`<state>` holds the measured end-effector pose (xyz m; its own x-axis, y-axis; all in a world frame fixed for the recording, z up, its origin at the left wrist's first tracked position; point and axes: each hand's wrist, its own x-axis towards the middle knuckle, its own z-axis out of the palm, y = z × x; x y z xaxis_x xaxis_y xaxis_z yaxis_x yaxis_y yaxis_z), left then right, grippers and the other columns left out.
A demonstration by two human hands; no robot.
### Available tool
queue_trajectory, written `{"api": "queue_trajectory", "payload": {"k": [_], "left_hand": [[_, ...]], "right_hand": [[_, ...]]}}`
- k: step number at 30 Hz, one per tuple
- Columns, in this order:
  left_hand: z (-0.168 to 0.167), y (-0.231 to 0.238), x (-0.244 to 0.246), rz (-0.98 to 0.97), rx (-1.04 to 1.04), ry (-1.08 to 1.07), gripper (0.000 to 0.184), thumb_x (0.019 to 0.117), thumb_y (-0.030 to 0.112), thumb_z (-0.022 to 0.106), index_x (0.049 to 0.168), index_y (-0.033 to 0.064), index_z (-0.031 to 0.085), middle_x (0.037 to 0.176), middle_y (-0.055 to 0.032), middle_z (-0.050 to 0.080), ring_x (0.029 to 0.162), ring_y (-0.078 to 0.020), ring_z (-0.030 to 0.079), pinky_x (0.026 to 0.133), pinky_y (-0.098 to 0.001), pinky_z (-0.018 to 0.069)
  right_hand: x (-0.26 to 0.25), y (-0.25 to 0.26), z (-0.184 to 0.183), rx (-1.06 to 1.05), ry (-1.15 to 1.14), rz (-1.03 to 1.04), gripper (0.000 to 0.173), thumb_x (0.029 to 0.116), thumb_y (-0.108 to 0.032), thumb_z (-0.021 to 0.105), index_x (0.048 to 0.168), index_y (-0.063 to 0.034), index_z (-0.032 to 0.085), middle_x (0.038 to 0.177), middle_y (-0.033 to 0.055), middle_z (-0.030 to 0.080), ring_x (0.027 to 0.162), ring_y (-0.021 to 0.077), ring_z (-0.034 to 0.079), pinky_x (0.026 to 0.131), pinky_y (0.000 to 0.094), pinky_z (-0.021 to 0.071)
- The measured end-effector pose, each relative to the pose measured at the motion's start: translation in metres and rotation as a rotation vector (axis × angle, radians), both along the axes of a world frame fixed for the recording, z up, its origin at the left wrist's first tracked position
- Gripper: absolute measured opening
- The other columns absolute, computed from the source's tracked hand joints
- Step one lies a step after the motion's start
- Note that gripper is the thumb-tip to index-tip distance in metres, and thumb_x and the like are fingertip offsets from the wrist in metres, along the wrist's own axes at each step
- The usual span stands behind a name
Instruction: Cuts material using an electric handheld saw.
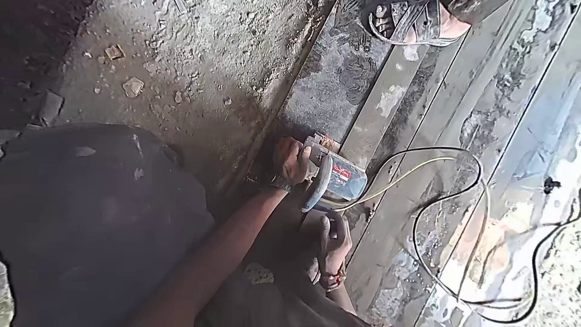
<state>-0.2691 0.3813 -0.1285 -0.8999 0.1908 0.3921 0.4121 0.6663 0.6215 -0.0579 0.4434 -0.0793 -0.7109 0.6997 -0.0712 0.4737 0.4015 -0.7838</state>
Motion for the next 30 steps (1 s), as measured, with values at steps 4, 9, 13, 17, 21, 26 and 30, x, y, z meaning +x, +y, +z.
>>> {"api": "queue_trajectory", "payload": {"k": [4, 9, 13, 17, 21, 26, 30], "left_hand": [[-0.008, 0.002, -0.002, 0.010, 0.036, 0.016, 0.055, 0.1051, 0.043, 0.037, 0.078, 0.0051, 0.065, 0.085, -0.0122, 0.065, 0.086, -0.0257, 0.063, 0.079, -0.0399, 0.0498], [-0.006, 0.005, -0.005, 0.005, 0.036, -0.008, 0.053, 0.1055, 0.041, 0.037, 0.078, 0.0043, 0.064, 0.086, -0.0129, 0.064, 0.087, -0.0262, 0.063, 0.081, -0.0402, 0.0505], [-0.007, 0.007, -0.008, 0.008, 0.064, 0.007, 0.052, 0.1055, 0.039, 0.039, 0.077, 0.0041, 0.064, 0.084, -0.0131, 0.064, 0.086, -0.0259, 0.063, 0.080, -0.0403, 0.0512], [-0.004, 0.009, -0.009, 0.003, 0.042, -0.016, 0.052, 0.1057, 0.037, 0.038, 0.075, 0.0033, 0.063, 0.085, -0.0143, 0.064, 0.088, -0.0273, 0.063, 0.084, -0.0413, 0.0505], [-0.006, 0.011, -0.012, 0.008, 0.068, -0.013, 0.047, 0.1047, 0.035, 0.041, 0.076, 0.0040, 0.063, 0.084, -0.0128, 0.063, 0.088, -0.0263, 0.063, 0.083, -0.0408, 0.0505], [-0.001, 0.011, -0.013, -0.008, 0.011, -0.070, 0.049, 0.1057, 0.034, 0.039, 0.076, 0.0027, 0.062, 0.085, -0.0147, 0.063, 0.088, -0.0282, 0.063, 0.081, -0.0425, 0.0510], [-0.008, 0.015, -0.014, 0.038, 0.010, -0.047, 0.047, 0.1058, 0.034, 0.041, 0.075, 0.0047, 0.061, 0.085, -0.0125, 0.063, 0.087, -0.0261, 0.062, 0.081, -0.0406, 0.0503]], "right_hand": [[0.039, -0.007, -0.026, 0.224, -0.064, -0.005, 0.030, 0.0914, -0.032, 0.065, 0.091, -0.0035, 0.076, 0.085, 0.0073, 0.074, 0.083, 0.0171, 0.071, 0.082, 0.0314, 0.0581], [0.030, -0.010, -0.027, 0.326, -0.100, 0.011, 0.028, 0.0878, -0.032, 0.068, 0.087, -0.0056, 0.077, 0.082, 0.0071, 0.074, 0.079, 0.0181, 0.072, 0.077, 0.0332, 0.0582], [0.030, -0.010, -0.027, 0.297, -0.107, 0.011, 0.027, 0.0876, -0.031, 0.068, 0.087, -0.0062, 0.077, 0.082, 0.0057, 0.074, 0.078, 0.0173, 0.071, 0.075, 0.0323, 0.0583], [0.030, -0.011, -0.028, 0.297, -0.119, 0.009, 0.027, 0.0876, -0.031, 0.068, 0.087, -0.0056, 0.077, 0.082, 0.0063, 0.074, 0.077, 0.0173, 0.072, 0.073, 0.0328, 0.0589], [0.030, -0.011, -0.029, 0.301, -0.126, 0.017, 0.028, 0.0868, -0.032, 0.069, 0.088, -0.0056, 0.077, 0.083, 0.0062, 0.075, 0.078, 0.0181, 0.073, 0.072, 0.0335, 0.0596], [0.029, -0.010, -0.033, 0.341, -0.117, 0.026, 0.028, 0.0867, -0.033, 0.068, 0.087, -0.0069, 0.077, 0.083, 0.0050, 0.074, 0.078, 0.0160, 0.072, 0.072, 0.0308, 0.0585], [0.029, -0.009, -0.033, 0.343, -0.131, 0.028, 0.028, 0.0867, -0.034, 0.069, 0.087, -0.0069, 0.077, 0.082, 0.0047, 0.074, 0.077, 0.0157, 0.072, 0.071, 0.0317, 0.0581]]}}
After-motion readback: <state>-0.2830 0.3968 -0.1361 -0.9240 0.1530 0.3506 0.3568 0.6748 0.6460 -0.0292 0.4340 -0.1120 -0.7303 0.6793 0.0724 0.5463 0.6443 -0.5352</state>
